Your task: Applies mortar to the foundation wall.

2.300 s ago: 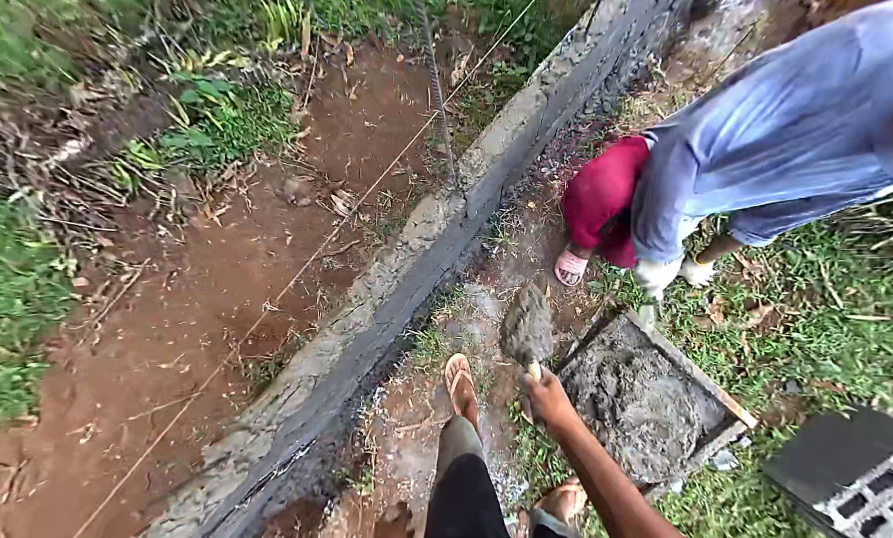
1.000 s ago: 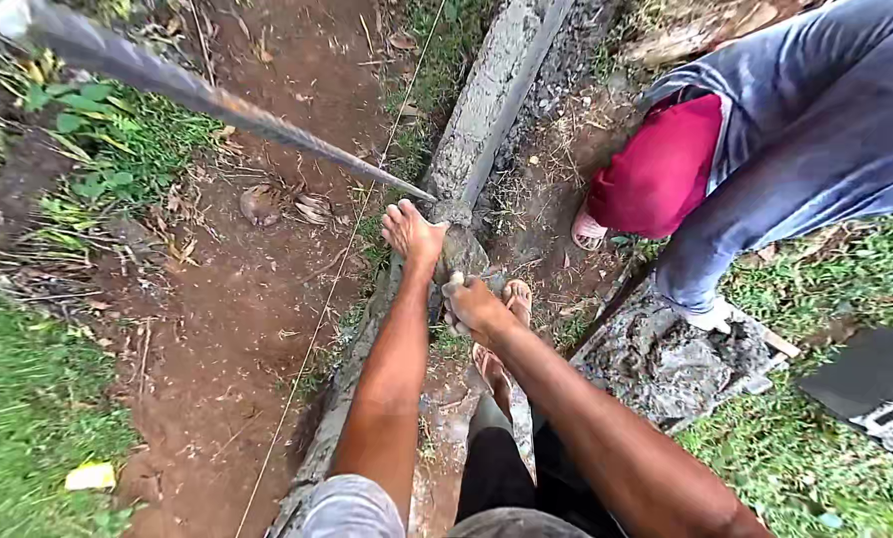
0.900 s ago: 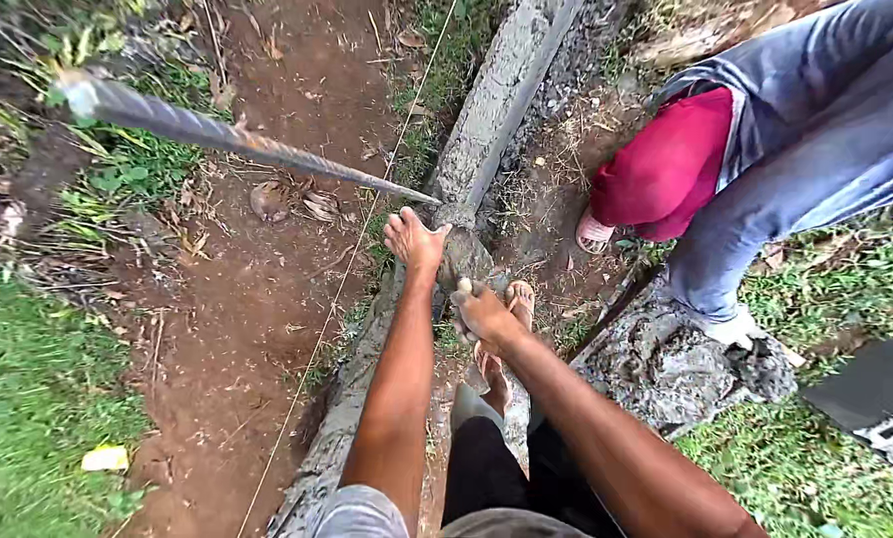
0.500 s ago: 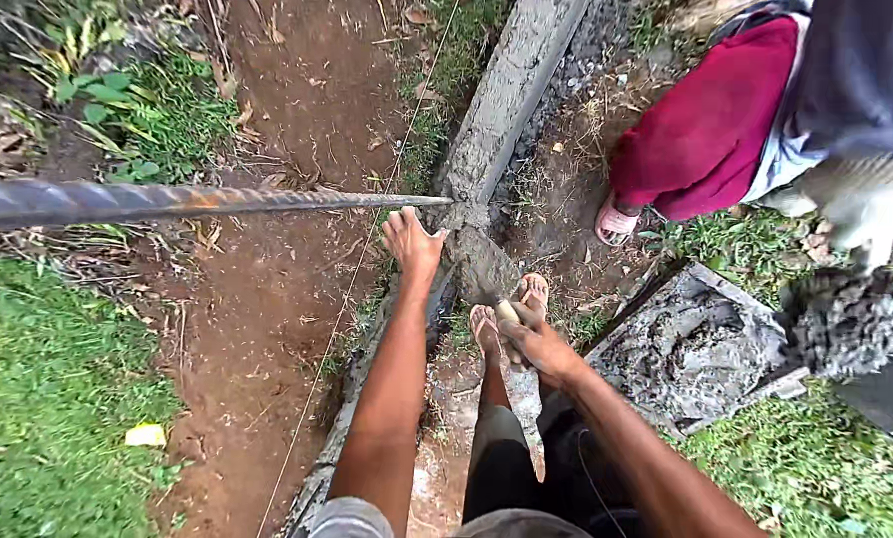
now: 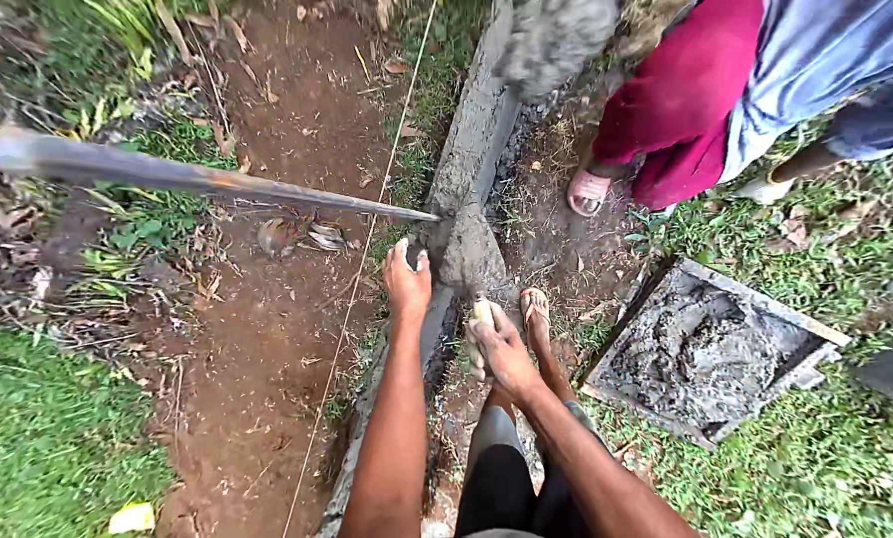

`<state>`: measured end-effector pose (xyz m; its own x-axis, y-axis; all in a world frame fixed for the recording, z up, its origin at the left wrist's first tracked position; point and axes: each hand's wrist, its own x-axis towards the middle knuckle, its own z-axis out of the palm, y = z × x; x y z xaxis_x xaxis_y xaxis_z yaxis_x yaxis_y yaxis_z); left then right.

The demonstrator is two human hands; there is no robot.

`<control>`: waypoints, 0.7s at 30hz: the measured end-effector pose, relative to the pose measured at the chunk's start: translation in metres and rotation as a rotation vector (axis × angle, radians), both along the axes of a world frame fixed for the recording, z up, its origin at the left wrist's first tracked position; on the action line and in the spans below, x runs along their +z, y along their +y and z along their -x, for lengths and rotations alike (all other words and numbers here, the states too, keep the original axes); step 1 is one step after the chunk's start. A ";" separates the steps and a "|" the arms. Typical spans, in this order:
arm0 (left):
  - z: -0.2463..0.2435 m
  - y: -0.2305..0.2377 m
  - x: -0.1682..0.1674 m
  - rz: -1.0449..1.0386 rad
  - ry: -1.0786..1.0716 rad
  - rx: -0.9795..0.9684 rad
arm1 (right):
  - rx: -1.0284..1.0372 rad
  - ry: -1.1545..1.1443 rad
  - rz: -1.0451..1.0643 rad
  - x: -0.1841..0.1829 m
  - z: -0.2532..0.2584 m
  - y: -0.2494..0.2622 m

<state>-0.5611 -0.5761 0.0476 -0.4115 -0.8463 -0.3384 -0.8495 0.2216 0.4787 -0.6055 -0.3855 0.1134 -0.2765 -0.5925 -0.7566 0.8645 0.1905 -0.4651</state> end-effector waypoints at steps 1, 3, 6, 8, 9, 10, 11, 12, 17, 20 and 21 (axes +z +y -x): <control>-0.004 0.003 0.009 -0.014 0.018 0.016 | 0.004 0.045 -0.022 0.010 0.002 0.002; -0.013 0.012 0.022 -0.081 0.046 0.076 | 0.023 0.163 -0.105 0.028 0.007 0.003; -0.019 0.028 0.031 -0.181 0.106 0.123 | 0.035 0.369 -0.255 0.045 0.013 -0.010; -0.026 0.043 0.036 -0.230 0.147 0.105 | -0.033 0.443 -0.295 0.048 0.013 -0.031; -0.032 0.051 0.036 -0.242 0.164 0.090 | -0.072 0.471 -0.308 0.048 0.012 -0.045; -0.039 0.060 0.036 -0.246 0.188 0.078 | -0.092 0.492 -0.327 0.045 0.013 -0.061; -0.049 0.068 0.035 -0.251 0.224 0.073 | -0.085 0.501 -0.343 0.040 0.016 -0.080; -0.061 0.077 0.034 -0.261 0.246 0.073 | -0.047 0.495 -0.355 0.032 0.022 -0.099; -0.149 0.121 0.049 -0.336 0.133 0.043 | -0.110 0.299 -0.440 0.004 0.044 -0.160; -0.195 0.144 0.055 -0.338 0.094 0.079 | -0.079 0.308 -0.434 0.004 0.027 -0.150; -0.205 0.149 0.057 -0.343 0.074 0.094 | -0.042 0.305 -0.426 0.004 0.024 -0.146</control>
